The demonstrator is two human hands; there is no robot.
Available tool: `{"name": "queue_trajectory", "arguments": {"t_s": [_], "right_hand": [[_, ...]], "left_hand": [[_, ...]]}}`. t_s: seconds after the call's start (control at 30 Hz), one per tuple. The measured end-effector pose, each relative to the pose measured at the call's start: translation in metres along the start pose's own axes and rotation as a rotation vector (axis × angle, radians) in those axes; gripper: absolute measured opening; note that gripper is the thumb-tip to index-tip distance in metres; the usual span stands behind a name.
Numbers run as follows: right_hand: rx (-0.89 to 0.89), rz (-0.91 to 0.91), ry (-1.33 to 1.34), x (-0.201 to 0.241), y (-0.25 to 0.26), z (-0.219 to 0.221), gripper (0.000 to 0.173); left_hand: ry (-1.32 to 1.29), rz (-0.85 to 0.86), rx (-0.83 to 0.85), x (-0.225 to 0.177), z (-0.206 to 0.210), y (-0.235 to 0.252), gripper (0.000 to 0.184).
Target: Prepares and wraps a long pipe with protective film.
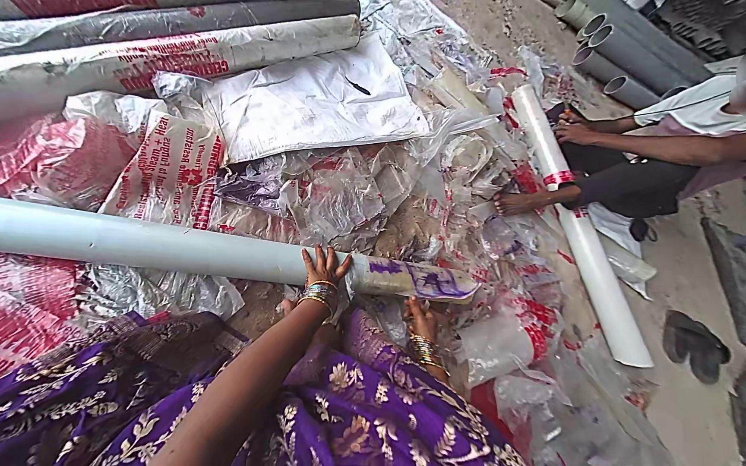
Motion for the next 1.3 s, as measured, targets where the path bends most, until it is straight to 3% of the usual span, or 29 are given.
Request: {"name": "queue_trajectory", "arguments": {"t_s": [0.1,0.23,0.47,0.67,0.77,0.9,1.07,1.13,1.3], "right_hand": [[-0.013,0.031,-0.053,-0.002,0.003,0.026,0.033],[-0.089,0.055,-0.007,0.012,0.002,0.027,0.033],[-0.003,0.08,0.364,0.009,0.0,0.032,0.035],[0.15,0.14,0.692,0.052,-0.007,0.022,0.038],[0.136,0.202,0.454,0.057,-0.004,0.011,0.03],[0.131,0.035,0.087,0.074,-0.017,-0.01,0.034],[0.153,0.009,-0.488,0.021,-0.018,0.021,0.039],[0.098,0.008,-0.502,0.008,-0.013,0.03,0.04],[-0.068,0.023,-0.081,0.01,-0.008,0.036,0.03]], "left_hand": [[-0.015,0.013,-0.03,0.001,0.003,0.002,0.085],[-0.003,0.001,-0.015,0.002,0.0,0.003,0.086],[0.005,0.009,-0.016,-0.001,0.002,0.001,0.084],[0.013,0.006,-0.079,-0.006,0.004,-0.008,0.078],[0.034,0.006,-0.059,-0.005,0.011,-0.004,0.08],[0.026,0.009,-0.042,-0.004,0.003,-0.005,0.083],[-0.015,0.022,-0.037,-0.004,0.003,-0.008,0.083],[-0.031,0.016,-0.019,-0.003,0.003,-0.01,0.083],[-0.023,0.019,-0.018,-0.005,0.002,-0.008,0.083]]}}
Point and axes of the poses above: each hand's wrist, its own y-axis towards the middle knuckle, its own z-axis out of the palm, x = y × z, the point moved 9 cm from there along y, towards the middle knuckle, and after that the axes turned 9 degrees about z, right-handed, at the moved point
